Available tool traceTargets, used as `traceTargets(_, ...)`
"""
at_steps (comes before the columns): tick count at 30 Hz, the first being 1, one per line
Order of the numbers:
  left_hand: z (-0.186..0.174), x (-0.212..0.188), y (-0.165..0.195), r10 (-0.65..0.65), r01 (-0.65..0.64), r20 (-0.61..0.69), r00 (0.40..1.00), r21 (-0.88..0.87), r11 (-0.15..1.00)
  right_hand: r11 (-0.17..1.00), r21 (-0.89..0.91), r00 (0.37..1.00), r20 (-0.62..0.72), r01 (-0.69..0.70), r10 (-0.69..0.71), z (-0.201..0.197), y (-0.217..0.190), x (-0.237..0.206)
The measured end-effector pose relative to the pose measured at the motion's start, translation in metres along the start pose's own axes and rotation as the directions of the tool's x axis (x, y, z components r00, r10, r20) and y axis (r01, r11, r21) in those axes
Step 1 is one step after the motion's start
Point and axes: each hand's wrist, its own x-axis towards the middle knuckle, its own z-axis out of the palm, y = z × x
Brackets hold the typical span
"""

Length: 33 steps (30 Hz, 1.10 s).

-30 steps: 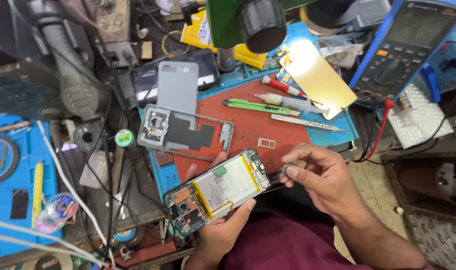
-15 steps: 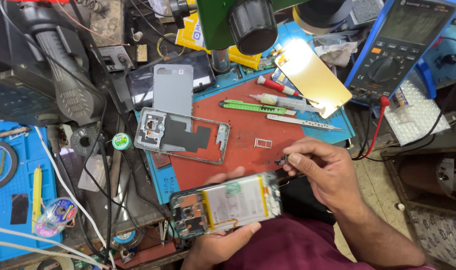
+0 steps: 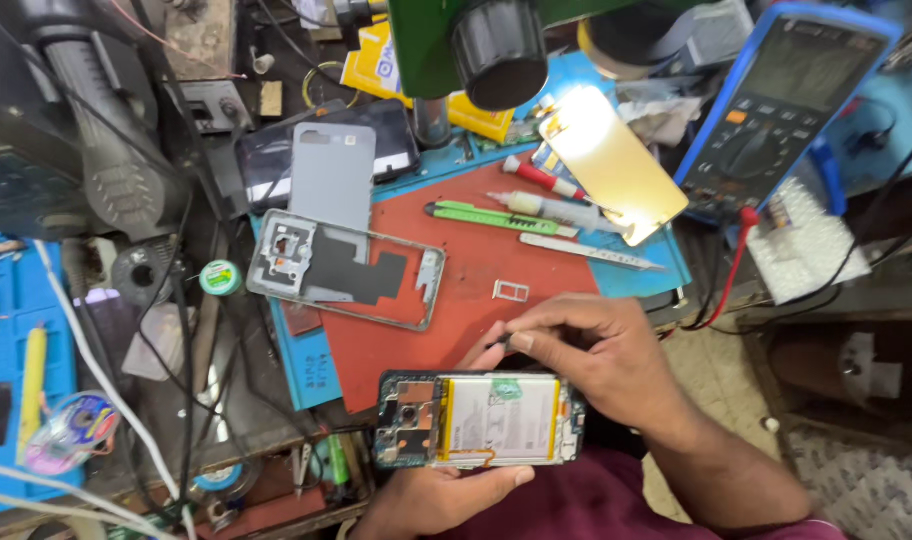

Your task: The person handles a disassembled smartphone, removes the back cover, and manipulates internal components including the battery and connectors. They use tweezers to adjust small parts and reposition the back cover while working at a cluttered electronics repair bench.

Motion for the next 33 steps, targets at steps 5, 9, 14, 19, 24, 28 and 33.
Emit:
traceTargets(5,0.001,0.000,-0.003,0.060,-0.059,-0.012,0.998,0.057,0.997,0.999,-0.021,1.000,-0.001,0.026,-0.026,0.002,-0.002,0.001)
traceTargets(9,0.003,-0.002,-0.005,-0.084,0.080,-0.038,0.996,-0.094,0.992,0.985,-0.083,0.987,-0.029,0.154,-0.157,-0.001,0.006,0.003)
traceTargets(14,0.003,0.002,0.001,-0.135,0.125,-0.049,0.990,-0.160,0.979,0.996,-0.047,0.992,-0.100,0.076,-0.080,-0.023,0.005,0.009)
traceTargets(19,0.002,0.003,0.006,-0.099,0.097,-0.037,0.994,-0.054,0.994,0.690,-0.715,0.851,-0.287,0.116,-0.440,-0.035,-0.019,0.016)
traceTargets(24,0.006,0.004,-0.003,0.064,-0.063,-0.004,0.998,0.138,0.988,0.866,-0.424,0.964,0.121,0.264,-0.235,-0.031,-0.035,0.011)
traceTargets(28,0.013,0.000,-0.002,0.059,-0.051,-0.049,0.997,0.158,0.986,0.937,-0.290,0.967,0.214,0.196,-0.136,-0.031,-0.020,0.013)
traceTargets(33,0.011,0.000,0.009,-0.247,0.198,-0.172,0.954,-0.261,0.945,0.996,0.053,0.996,-0.059,0.071,-0.067,-0.048,0.004,-0.004)
